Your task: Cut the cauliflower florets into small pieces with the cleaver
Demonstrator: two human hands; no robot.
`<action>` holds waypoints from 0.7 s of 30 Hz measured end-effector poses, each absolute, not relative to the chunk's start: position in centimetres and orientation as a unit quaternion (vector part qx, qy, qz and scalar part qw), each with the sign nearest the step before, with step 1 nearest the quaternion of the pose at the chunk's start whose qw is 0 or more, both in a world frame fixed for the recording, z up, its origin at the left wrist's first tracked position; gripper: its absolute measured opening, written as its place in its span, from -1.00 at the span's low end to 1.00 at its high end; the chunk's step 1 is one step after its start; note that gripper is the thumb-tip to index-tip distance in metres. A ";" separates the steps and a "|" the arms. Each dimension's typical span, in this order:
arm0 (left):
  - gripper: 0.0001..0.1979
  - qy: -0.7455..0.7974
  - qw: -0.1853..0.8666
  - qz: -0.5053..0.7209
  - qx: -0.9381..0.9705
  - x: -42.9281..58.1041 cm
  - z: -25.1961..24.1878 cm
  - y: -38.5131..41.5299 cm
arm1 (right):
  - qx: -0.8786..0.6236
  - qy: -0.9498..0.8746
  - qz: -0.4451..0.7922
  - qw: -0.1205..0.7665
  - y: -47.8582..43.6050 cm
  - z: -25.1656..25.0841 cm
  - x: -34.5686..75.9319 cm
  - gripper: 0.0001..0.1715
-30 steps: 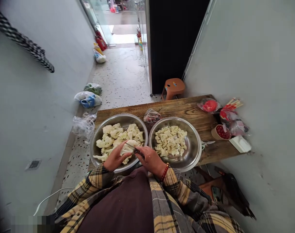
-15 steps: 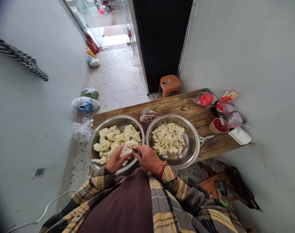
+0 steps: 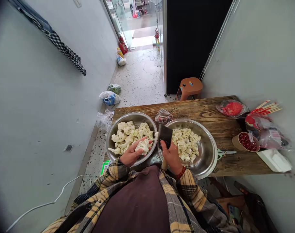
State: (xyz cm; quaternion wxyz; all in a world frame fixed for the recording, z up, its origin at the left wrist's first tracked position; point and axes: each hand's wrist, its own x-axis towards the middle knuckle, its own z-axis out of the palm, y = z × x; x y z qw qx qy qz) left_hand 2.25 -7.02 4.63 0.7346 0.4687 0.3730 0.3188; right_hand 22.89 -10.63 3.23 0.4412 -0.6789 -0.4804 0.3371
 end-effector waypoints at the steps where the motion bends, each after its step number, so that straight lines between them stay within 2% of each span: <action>1: -0.31 0.360 0.747 0.335 0.447 2.4 4.8 -7.1 | -0.689 -0.480 0.326 0.434 -10.6 2.9 24.1 -0.51; 4: -0.32 0.343 0.760 0.359 0.419 2.8 5.2 -7.2 | -0.740 -0.515 0.236 0.362 -10.6 1.7 28.0 -0.45; 7: -0.36 0.351 0.746 0.364 0.434 3.0 5.2 -6.9 | -0.694 -0.617 0.206 0.308 -11.2 1.7 30.1 -0.49; 13: -0.45 0.404 0.672 0.328 0.526 3.8 5.3 -6.3 | -0.567 -0.700 0.205 0.384 -12.6 6.3 26.1 -0.69; 16: -0.45 0.423 0.636 0.315 0.564 4.3 6.0 -6.1 | -0.492 -0.753 0.208 0.385 -12.5 7.9 24.1 -0.64; 21: -0.43 0.441 0.597 0.294 0.603 4.4 6.4 -6.3 | -0.473 -0.766 0.215 0.378 -12.1 7.5 23.9 -0.62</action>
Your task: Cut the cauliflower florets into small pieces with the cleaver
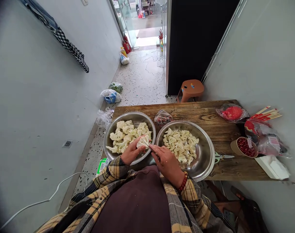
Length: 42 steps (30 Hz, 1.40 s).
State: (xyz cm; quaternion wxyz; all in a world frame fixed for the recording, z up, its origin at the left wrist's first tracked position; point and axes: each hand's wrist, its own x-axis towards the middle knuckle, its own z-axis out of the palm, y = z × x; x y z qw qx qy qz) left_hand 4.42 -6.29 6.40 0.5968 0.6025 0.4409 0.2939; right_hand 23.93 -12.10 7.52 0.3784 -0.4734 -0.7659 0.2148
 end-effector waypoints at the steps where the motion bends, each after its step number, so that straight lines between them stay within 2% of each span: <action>1: -0.42 0.442 0.592 0.289 0.609 4.3 6.4 -6.3 | -0.472 -0.765 0.223 0.377 -12.1 7.4 24.0 -0.63; 7: -0.43 0.438 0.548 0.265 0.661 4.0 7.0 -6.3 | -0.464 -0.754 0.279 0.373 -12.1 7.8 24.3 -0.69; 14: -0.41 0.458 0.468 0.276 0.703 4.5 7.4 -6.7 | -0.487 -0.756 0.236 0.367 -12.1 6.9 23.4 -0.67; 19: -0.39 0.486 0.535 0.282 0.630 5.3 7.0 -7.6 | -0.510 -0.736 0.217 0.390 -11.8 6.6 22.8 -0.72; 23: -0.46 0.485 0.533 0.345 0.601 5.6 7.1 -7.7 | -0.537 -0.718 0.222 0.384 -11.5 6.4 22.7 -0.76; 30: -0.58 0.462 0.566 0.319 0.603 5.3 7.4 -7.0 | -0.501 -0.735 0.260 0.376 -11.2 6.2 23.0 -0.81; 33: -0.57 0.471 0.584 0.330 0.572 5.5 6.7 -7.1 | -0.517 -0.719 0.256 0.388 -11.4 5.9 22.3 -0.77; 38: -0.47 0.476 0.689 0.382 0.391 6.6 5.4 -7.5 | -0.610 -0.605 0.300 0.415 -11.6 4.7 21.7 -0.60; 42: -0.50 0.440 0.741 0.404 0.307 7.4 4.9 -7.5 | -0.647 -0.574 0.281 0.416 -11.9 3.9 21.9 -0.53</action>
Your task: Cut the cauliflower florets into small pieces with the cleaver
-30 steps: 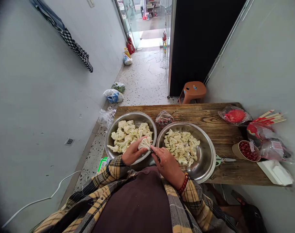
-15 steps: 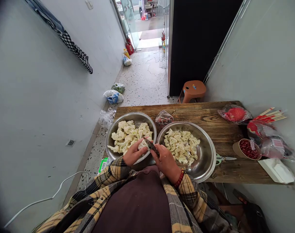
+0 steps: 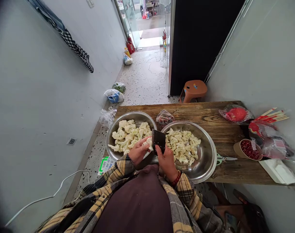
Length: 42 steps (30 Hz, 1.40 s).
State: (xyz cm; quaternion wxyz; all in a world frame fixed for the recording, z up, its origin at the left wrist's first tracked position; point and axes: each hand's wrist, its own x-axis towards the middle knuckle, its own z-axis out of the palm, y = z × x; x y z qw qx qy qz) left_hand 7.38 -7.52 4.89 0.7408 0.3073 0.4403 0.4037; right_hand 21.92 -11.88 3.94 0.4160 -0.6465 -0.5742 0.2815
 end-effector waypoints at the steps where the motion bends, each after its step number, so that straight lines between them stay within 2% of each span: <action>1: -0.51 0.437 0.743 0.406 0.303 7.5 4.8 -7.5 | -0.647 -0.582 0.267 0.415 -12.0 3.8 21.9 -0.54; 6: -0.54 0.446 0.725 0.403 0.335 7.6 4.3 -7.6 | -0.628 -0.629 0.213 0.406 -12.3 3.6 22.4 -0.57; 12: -0.54 0.394 0.791 0.370 0.285 6.2 4.6 -8.1 | -0.741 -0.506 0.204 0.391 -11.6 1.8 27.7 -0.46; 16: -0.63 0.348 0.815 0.402 0.230 5.4 5.3 -7.7 | -0.739 -0.548 0.228 0.318 -11.8 -0.6 30.7 -0.42; 19: -0.67 0.331 0.832 0.396 0.203 5.4 5.7 -7.6 | -0.705 -0.594 0.222 0.317 -12.4 -0.9 31.1 -0.45; 22: -0.68 0.330 0.838 0.385 0.202 5.6 5.9 -7.6 | -0.717 -0.550 0.252 0.347 -12.7 1.1 30.1 -0.46; 27: -0.58 0.347 0.793 0.436 0.248 6.0 6.3 -7.7 | -0.672 -0.488 0.387 0.402 -12.8 6.3 26.2 -0.50; 33: -0.50 0.349 0.751 0.475 0.297 6.1 7.2 -7.7 | -0.597 -0.584 0.368 0.409 -12.8 8.9 22.7 -0.56; 42: -0.55 0.368 0.718 0.487 0.334 5.6 7.8 -8.4 | -0.591 -0.604 0.351 0.403 -13.1 9.6 20.8 -0.58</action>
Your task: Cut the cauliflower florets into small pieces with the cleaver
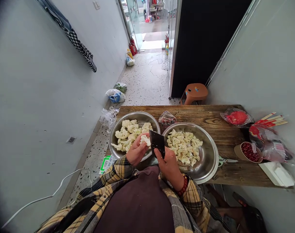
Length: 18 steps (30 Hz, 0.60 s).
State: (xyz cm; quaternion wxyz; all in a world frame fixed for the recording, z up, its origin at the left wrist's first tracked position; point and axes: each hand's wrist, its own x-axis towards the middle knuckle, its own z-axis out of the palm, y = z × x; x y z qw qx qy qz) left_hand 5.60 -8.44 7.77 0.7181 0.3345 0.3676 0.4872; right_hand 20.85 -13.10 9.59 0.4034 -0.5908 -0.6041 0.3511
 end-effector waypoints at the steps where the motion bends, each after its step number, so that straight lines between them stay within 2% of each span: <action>1: -0.55 0.369 0.715 0.486 0.341 5.5 7.7 -8.5 | -0.592 -0.605 0.345 0.406 -13.2 9.6 20.6 -0.58; 10: -0.51 0.396 0.656 0.436 0.472 3.7 6.7 -8.9 | -0.572 -0.625 0.331 0.415 -13.0 9.5 19.0 -0.62; 18: -0.56 0.461 0.528 0.415 0.580 2.6 7.7 -9.3 | -0.568 -0.641 0.289 0.428 -12.5 8.5 17.0 -0.64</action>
